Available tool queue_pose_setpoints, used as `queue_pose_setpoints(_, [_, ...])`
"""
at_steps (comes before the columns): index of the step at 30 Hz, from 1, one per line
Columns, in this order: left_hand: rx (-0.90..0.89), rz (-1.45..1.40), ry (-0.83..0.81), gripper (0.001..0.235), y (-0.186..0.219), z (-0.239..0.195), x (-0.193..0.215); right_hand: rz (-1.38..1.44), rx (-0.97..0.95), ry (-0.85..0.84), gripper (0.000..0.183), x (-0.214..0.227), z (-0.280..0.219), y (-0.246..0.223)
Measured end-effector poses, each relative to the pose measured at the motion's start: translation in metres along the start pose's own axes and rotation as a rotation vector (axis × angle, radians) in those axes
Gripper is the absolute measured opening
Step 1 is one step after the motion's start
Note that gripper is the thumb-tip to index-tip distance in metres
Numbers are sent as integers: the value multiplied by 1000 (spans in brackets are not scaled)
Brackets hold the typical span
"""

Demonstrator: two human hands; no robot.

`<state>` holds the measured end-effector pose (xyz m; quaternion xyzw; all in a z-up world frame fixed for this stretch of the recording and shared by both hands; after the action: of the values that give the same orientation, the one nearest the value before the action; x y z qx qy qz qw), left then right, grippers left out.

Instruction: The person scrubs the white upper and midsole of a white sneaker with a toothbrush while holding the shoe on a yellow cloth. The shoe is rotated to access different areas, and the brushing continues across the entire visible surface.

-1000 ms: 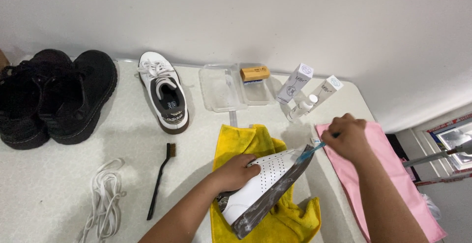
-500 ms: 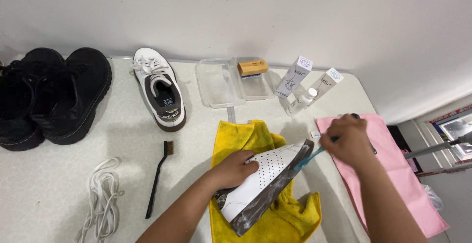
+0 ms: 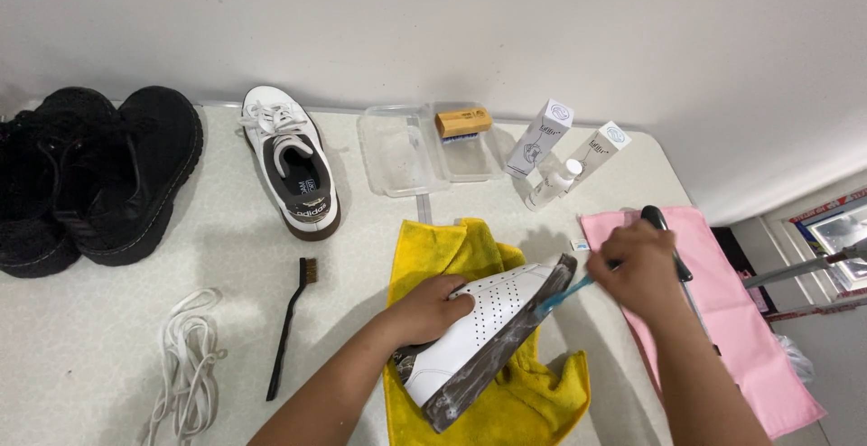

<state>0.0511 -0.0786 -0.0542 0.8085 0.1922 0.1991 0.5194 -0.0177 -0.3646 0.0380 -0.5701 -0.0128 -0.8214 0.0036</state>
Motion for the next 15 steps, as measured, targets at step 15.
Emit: queue_pose_setpoints(15, [103,43,-20,28,10,-11,-2,-137,-69,73,33,22,-57,-103])
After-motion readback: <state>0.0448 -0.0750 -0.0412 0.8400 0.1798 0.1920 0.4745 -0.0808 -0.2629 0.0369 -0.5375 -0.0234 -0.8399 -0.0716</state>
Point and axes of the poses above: each hand's wrist, its own z-axis towards the middle knuckle, its own x-axis out of the back of the hand, y = z × x, the point moved 9 cm from there along z, towards the middle knuckle, and after that the axes turned 12 degrees about x, right-handed, at the moved point
